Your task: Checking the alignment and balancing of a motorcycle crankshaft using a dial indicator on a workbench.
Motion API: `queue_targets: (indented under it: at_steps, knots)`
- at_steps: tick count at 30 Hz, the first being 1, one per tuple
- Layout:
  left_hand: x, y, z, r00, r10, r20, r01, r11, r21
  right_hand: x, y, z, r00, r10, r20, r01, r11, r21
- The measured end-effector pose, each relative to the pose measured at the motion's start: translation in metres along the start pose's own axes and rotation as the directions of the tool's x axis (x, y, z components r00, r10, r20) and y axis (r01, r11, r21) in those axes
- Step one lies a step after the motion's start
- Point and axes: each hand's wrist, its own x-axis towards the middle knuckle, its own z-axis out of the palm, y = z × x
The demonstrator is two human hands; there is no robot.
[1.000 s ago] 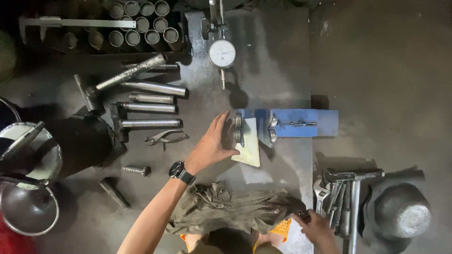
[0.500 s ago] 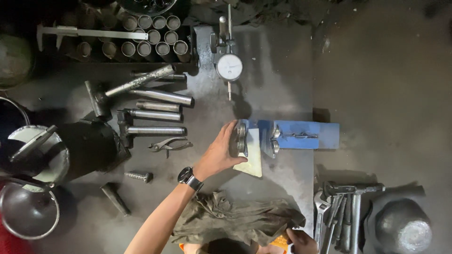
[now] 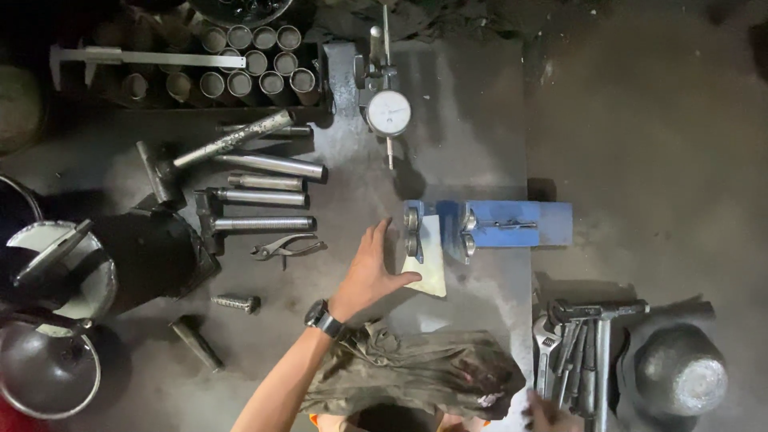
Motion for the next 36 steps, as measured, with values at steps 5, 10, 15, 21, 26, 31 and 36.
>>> queue_targets:
  at_steps: [5,10,15,21,26,31,36]
  knots:
    - [-0.024,-0.051,0.073,0.980,-0.127,-0.154,0.116,0.990,-0.078,0.049,-0.236,-0.008,0.985,-0.171,-0.015,0.172,0.984,0.052]
    - [-0.033,-0.030,0.081,0.930,-0.321,-0.179,0.268,0.926,-0.267,0.053,-0.384,0.036,0.893,-0.362,0.269,0.360,0.931,0.056]
    - [-0.062,-0.022,0.079,0.886,-0.458,0.068,0.459,0.851,-0.254,-0.008,-0.387,0.037,0.753,-0.518,0.405,0.494,0.852,0.172]
    - [-0.083,-0.011,-0.005,0.912,-0.353,0.210,0.323,0.932,0.162,-0.022,-0.403,0.006,0.389,-0.513,0.765,0.612,0.765,0.202]
    - [-0.014,-0.057,-0.053,0.997,0.038,0.068,-0.073,0.758,0.648,-0.024,-0.435,0.006,0.420,-0.568,0.707,0.705,0.695,0.140]
    - [0.016,-0.060,-0.051,0.984,0.093,0.149,-0.172,0.690,0.704,-0.032,-0.468,0.004,0.282,-0.724,0.629,0.883,0.453,0.125]
    - [-0.059,-0.050,-0.094,0.957,0.218,-0.193,-0.132,0.916,0.380,-0.030,-0.482,-0.007,0.372,-0.704,0.605,0.832,0.542,0.119]
